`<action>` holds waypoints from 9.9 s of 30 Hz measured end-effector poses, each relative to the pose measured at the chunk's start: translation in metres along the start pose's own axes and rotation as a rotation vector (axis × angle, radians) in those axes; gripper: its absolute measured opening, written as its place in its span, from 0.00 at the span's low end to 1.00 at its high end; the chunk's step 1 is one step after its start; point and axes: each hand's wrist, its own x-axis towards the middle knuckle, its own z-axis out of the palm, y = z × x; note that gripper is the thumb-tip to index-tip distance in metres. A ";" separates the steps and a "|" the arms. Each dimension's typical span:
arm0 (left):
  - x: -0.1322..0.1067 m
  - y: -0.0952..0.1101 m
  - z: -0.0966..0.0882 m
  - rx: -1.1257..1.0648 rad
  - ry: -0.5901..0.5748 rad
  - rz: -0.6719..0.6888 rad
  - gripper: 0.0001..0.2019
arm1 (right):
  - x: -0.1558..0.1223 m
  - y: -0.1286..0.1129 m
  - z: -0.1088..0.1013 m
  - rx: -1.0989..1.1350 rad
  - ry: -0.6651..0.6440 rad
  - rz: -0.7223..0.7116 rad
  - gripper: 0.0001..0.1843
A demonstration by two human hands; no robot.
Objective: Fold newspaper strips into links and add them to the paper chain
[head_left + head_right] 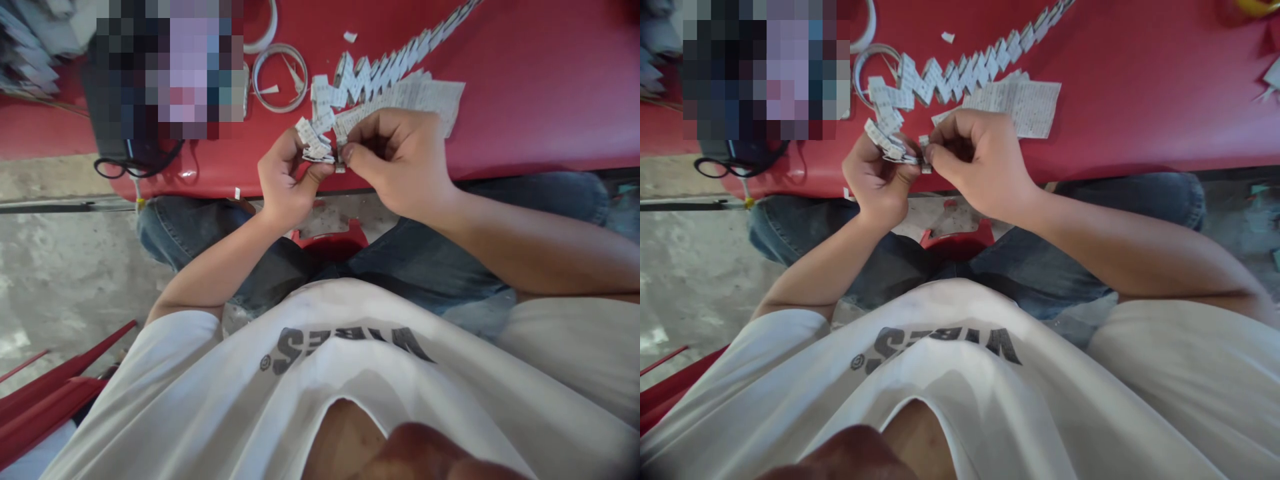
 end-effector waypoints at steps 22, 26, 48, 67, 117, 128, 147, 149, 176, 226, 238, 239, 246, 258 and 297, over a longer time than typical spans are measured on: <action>0.001 0.002 0.004 -0.016 0.034 0.095 0.31 | -0.009 -0.005 0.002 -0.174 0.056 0.017 0.17; -0.002 0.003 0.003 0.109 -0.010 0.020 0.36 | -0.011 -0.005 0.001 -0.197 0.063 -0.020 0.14; 0.000 -0.011 0.013 -0.217 0.115 0.113 0.28 | -0.007 0.023 0.003 -0.306 0.084 -0.327 0.19; 0.005 -0.005 0.014 -0.175 0.148 0.048 0.19 | -0.002 0.017 0.001 -0.277 0.088 -0.431 0.15; -0.001 -0.019 0.008 -0.143 0.047 0.063 0.39 | 0.005 0.005 -0.015 -0.408 -0.109 -0.438 0.12; -0.004 -0.034 0.005 -0.136 0.018 -0.174 0.34 | 0.006 0.004 -0.018 -0.396 -0.148 -0.486 0.12; 0.005 -0.003 0.008 -0.157 0.028 -0.100 0.25 | 0.011 0.008 -0.019 -0.322 -0.111 -0.392 0.05; 0.004 -0.001 0.007 -0.200 0.018 -0.075 0.26 | 0.013 0.008 -0.018 -0.253 -0.101 -0.419 0.09; 0.016 0.014 0.003 -0.226 -0.093 -0.224 0.30 | 0.021 0.003 -0.021 -0.080 -0.196 -0.220 0.15; 0.012 0.000 0.006 -0.123 0.018 -0.241 0.32 | -0.002 -0.004 -0.013 -0.440 -0.061 -0.243 0.14; 0.021 0.019 0.008 -0.173 0.096 -0.214 0.27 | -0.002 0.025 -0.015 -0.729 -0.055 -0.565 0.16; 0.021 0.020 0.009 -0.179 0.099 -0.194 0.27 | -0.001 0.026 -0.015 -0.756 -0.045 -0.599 0.16; 0.023 0.026 0.010 -0.145 0.077 -0.232 0.26 | 0.002 0.016 -0.019 -0.688 -0.020 -0.612 0.15; 0.025 0.030 0.006 -0.123 0.065 -0.240 0.24 | 0.001 0.012 -0.016 -0.599 -0.024 -0.585 0.15; 0.024 0.055 0.010 -0.249 0.226 -0.444 0.15 | 0.018 0.017 -0.003 0.011 -0.141 -0.234 0.30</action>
